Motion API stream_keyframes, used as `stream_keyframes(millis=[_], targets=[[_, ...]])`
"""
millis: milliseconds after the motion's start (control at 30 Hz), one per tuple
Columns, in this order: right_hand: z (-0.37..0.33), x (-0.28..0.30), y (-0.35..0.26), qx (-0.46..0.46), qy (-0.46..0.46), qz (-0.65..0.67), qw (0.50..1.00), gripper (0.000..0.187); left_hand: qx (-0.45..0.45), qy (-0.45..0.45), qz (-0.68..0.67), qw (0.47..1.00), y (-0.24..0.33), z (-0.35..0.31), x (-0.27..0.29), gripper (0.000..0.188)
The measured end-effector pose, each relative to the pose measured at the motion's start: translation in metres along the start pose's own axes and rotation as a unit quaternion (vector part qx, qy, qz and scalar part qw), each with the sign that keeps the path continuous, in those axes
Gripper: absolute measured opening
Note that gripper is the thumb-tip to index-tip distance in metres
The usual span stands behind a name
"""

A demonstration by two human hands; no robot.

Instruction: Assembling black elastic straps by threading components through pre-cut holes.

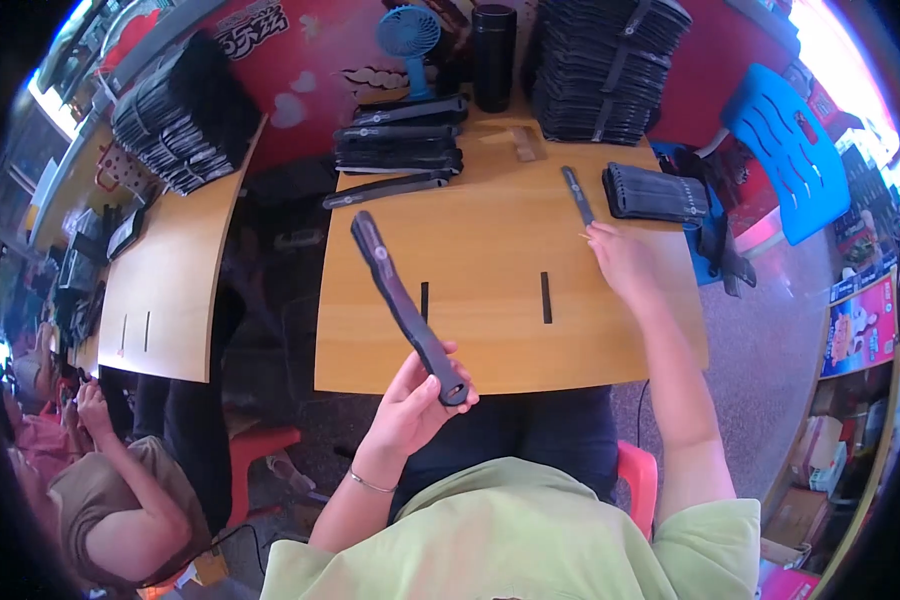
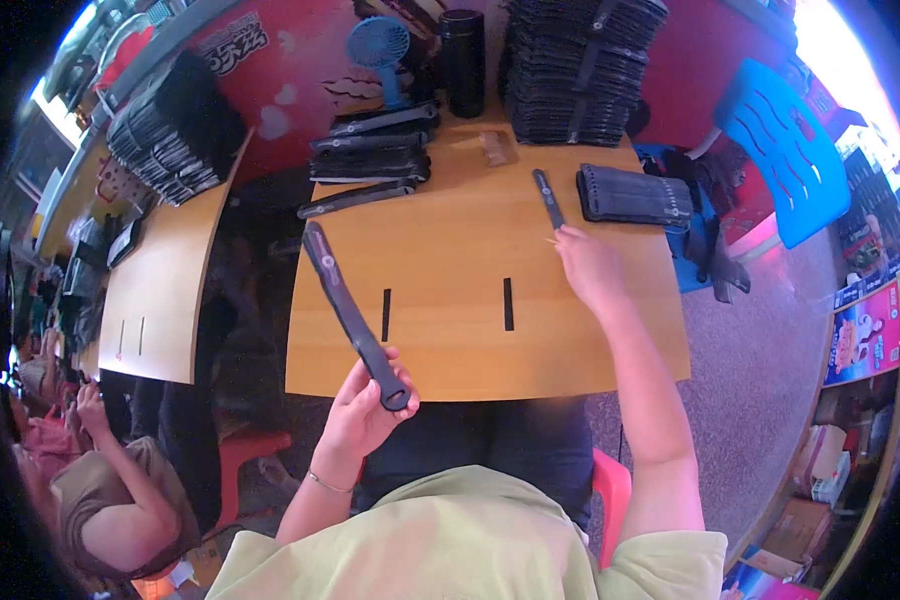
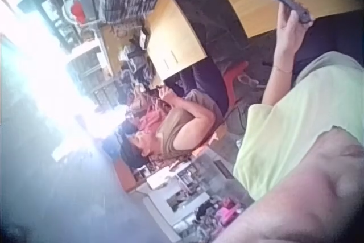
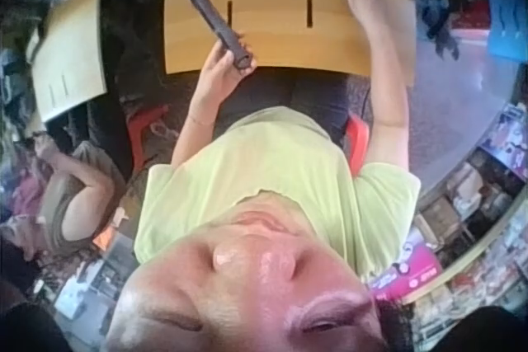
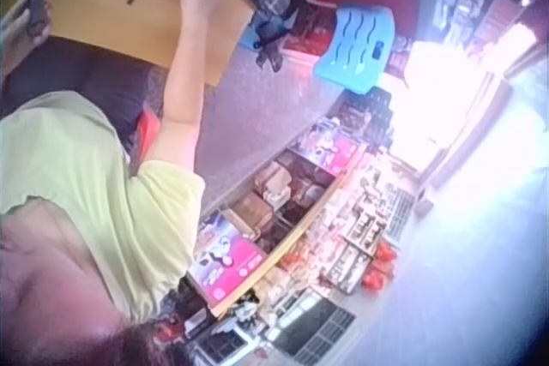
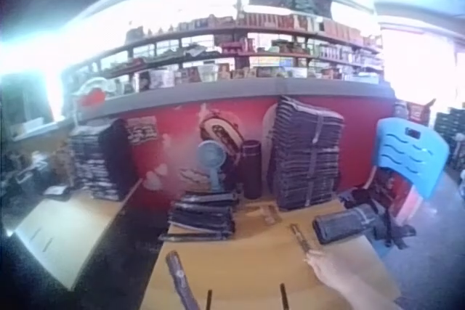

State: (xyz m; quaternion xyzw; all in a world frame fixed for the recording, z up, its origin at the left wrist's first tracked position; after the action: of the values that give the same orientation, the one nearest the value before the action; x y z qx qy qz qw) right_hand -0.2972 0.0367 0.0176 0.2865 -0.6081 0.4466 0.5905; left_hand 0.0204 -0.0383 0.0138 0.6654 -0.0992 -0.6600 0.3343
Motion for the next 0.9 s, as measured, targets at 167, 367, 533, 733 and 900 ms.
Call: stream_keyframes(millis=[167,367,533,733,900], targets=[[-0.011,0.040,-0.045,-0.025,0.045,0.166,0.985,0.031,-0.035,0.027,-0.027,0.999,0.006,0.003,-0.001,0.037],[-0.066,0.062,-0.145,0.120,0.023,0.283,0.951,0.033,-0.095,0.037,-0.048,0.994,0.016,0.018,-0.014,0.034],[-0.097,0.067,-0.188,0.159,0.026,0.342,0.926,0.046,-0.134,0.060,-0.029,0.989,0.017,0.016,-0.017,0.034],[-0.108,0.058,-0.201,0.148,0.065,0.328,0.931,0.047,-0.187,0.104,0.065,0.975,0.020,0.009,-0.019,0.033],[-0.113,0.056,-0.203,0.153,0.088,0.324,0.929,0.045,-0.208,0.129,0.101,0.964,0.021,0.006,-0.021,0.034]])
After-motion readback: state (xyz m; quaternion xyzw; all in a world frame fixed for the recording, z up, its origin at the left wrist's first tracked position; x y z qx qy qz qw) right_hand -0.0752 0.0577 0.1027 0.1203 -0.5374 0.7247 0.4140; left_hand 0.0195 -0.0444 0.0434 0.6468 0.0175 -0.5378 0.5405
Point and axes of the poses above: each hand's wrist, its own z-axis towards the middle knuckle, its own x-axis out of the back of the hand, y = z × x, the point moved 7 cm from there along z, towards the middle knuckle, and after that the axes turned 9 degrees about -y, right-handed, at the moved point
